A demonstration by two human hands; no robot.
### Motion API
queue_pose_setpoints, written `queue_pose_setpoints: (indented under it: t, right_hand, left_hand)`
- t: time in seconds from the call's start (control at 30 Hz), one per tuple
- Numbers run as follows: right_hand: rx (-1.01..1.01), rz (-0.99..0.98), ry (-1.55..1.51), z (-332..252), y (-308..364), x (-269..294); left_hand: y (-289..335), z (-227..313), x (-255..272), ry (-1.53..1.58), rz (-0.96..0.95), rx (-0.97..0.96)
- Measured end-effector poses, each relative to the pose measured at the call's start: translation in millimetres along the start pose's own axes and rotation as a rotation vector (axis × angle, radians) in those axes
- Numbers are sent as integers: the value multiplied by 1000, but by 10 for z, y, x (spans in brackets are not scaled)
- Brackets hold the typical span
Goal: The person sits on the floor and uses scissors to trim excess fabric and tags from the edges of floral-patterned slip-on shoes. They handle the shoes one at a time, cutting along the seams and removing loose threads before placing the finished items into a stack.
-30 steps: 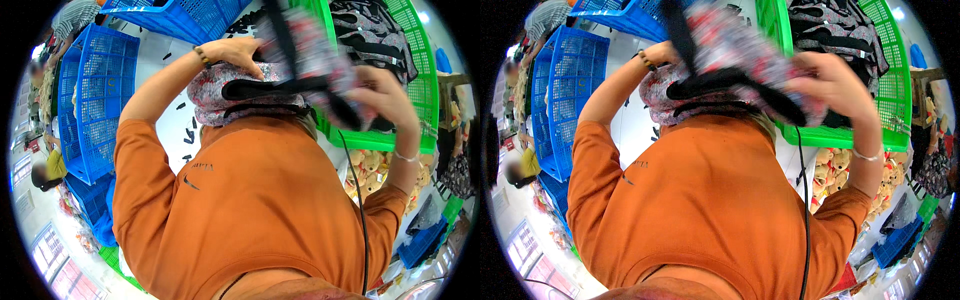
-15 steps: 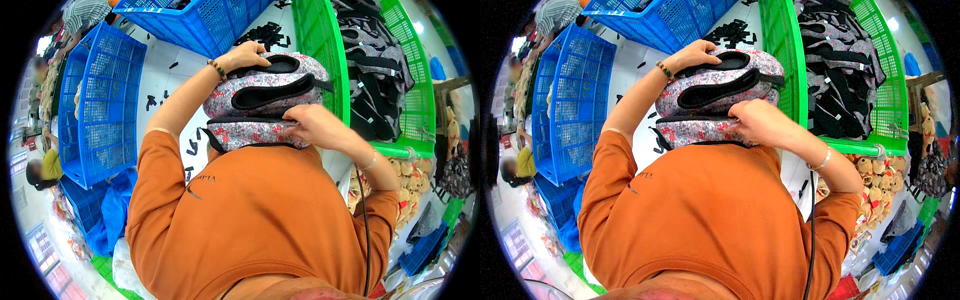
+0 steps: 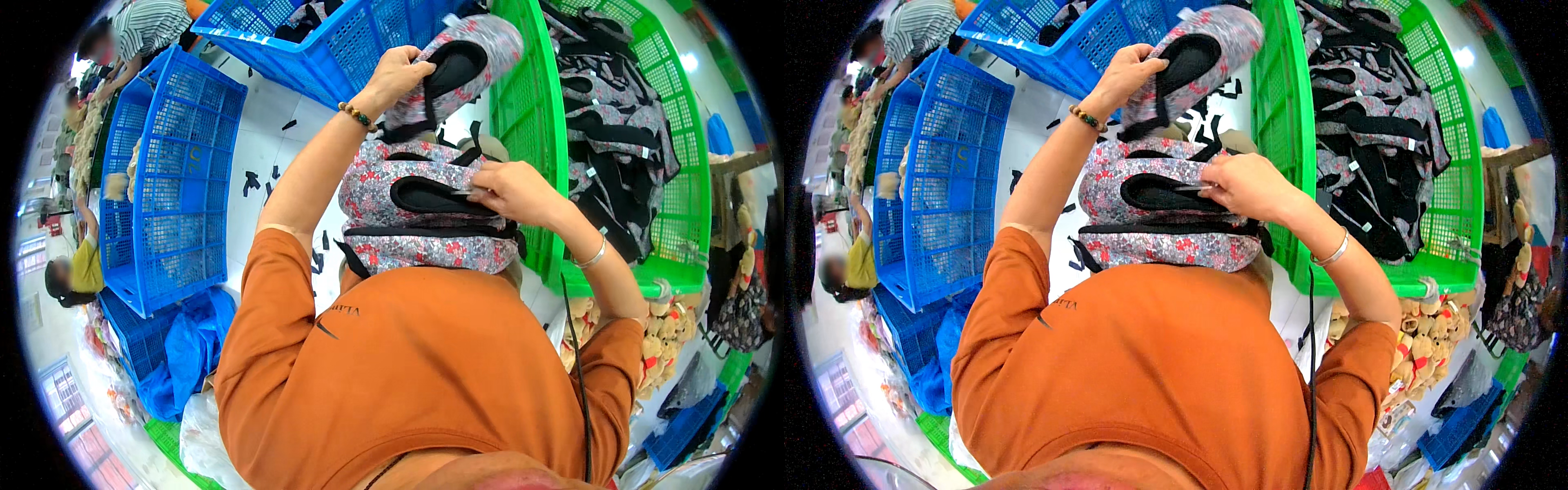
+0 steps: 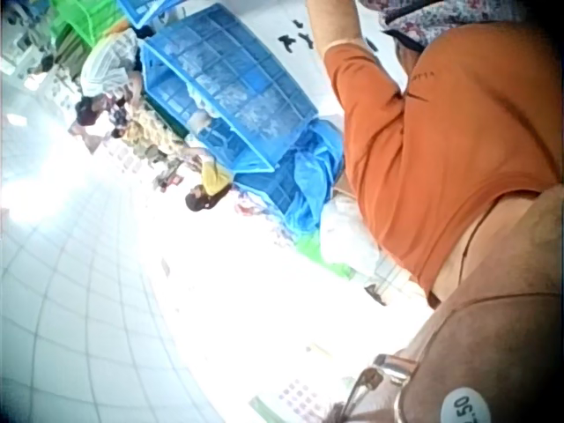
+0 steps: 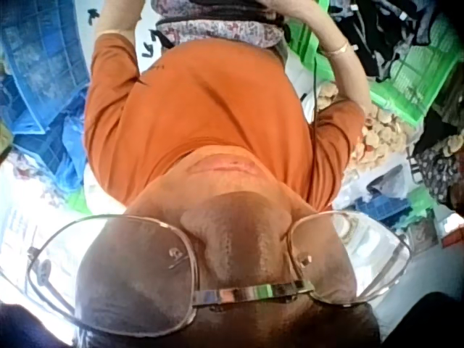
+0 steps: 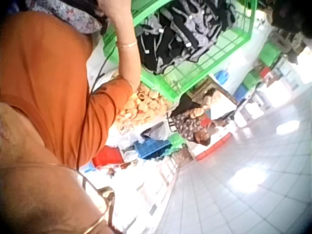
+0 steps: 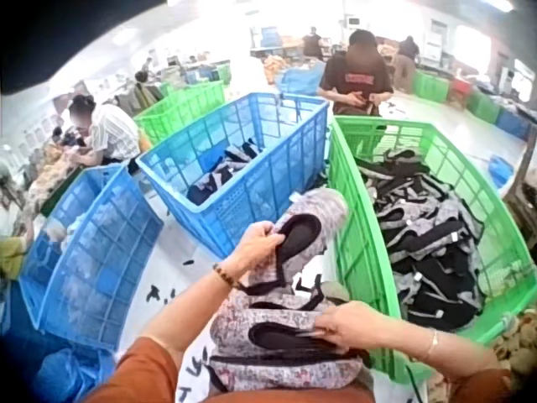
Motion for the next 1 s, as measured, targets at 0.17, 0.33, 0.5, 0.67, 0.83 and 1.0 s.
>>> queue_pose_setpoints:
  t: [0.17, 0.33, 0.5, 0.67, 0.83, 1.0]
  right_hand:
    - [-13, 140, -188, 196, -152, 244]
    - [64, 168, -298, 261, -234, 188]
    - [-169, 559, -491, 593, -111, 489]
    - [-121, 721, -408, 705, -118, 658]
    - [-13, 402, -605, 753, -324, 301]
    - [-96, 275, -742, 754, -417, 147]
  left_hand:
    - [-113, -209, -218, 528, 43, 255]
    - [-59, -402, -538, 988, 142, 376]
    - [147, -530, -617, 1011, 214, 432]
    - [281, -477, -587, 841, 137, 378]
    - [418, -468, -616, 820, 82, 433]
    - [486, -367, -516, 277, 72, 388]
Point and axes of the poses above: each hand's wrist, its own y-axis away from the middle knuckle, its own x-axis out of the back of the hand, z = x × y, the point moved 7 cm from there along -y, towards the middle knuckle, and after that the axes turned 7 degrees about -x, right-handed, at the moved point
